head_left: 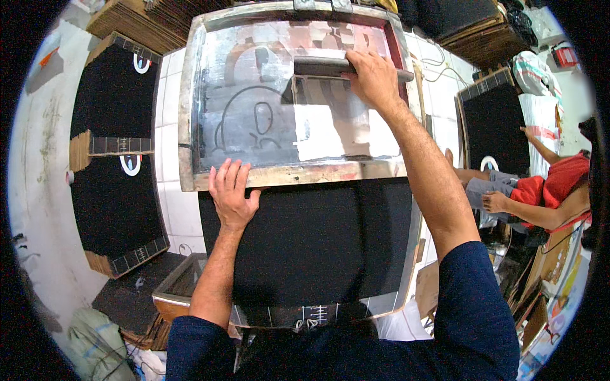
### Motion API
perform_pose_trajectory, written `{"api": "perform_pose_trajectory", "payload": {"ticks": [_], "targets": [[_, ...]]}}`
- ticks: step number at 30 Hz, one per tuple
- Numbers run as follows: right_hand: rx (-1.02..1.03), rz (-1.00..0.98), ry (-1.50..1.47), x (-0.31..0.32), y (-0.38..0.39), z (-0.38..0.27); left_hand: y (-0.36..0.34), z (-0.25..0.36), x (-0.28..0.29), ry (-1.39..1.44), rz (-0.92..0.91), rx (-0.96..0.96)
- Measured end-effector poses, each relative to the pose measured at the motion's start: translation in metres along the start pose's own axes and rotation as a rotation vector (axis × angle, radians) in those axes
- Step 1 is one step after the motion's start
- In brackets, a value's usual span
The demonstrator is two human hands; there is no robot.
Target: The person stirs white ink in a container, then uses a squeegee to pull ink across a screen-printing frame onto a black skateboard deck. The person repeatedly lifts the frame to reveal the printed design and repositions the deck for subsequent prints.
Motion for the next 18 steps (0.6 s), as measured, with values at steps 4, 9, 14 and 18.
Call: {"api": "perform_pose_trajectory", "payload": {"ticks": [4,9,14,18], "targets": [[-0.005,-0.007,0.013,0.018,0.049,-0.022,0.000,0.000,-0.001,0.006,-0.004,0.011],[-0.035,-0.207,-0.038,0.052,0.130,-0.060,-0.001,0.000,-0.001,0.009,0.002,0.011],[-0.074,-0.352,-0.197,0.032,0.083,-0.027,-0.001,-0.001,-0.001,0.001,0.005,0.002],[-0.026,-0.027,0.002,0.009,0.017,0.000,0.000,-0.001,-0.001,0.000,0.001,-0.003]]}}
Point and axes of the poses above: each hand's wrist, its own y-axis away from the middle knuckle, its own x-axis out of the back of the hand, z = x × y, the point moved 5 cm from there along -y, towards the middle knuckle, and after that the axes turned 1 degree about -z, right-handed, at the moved point
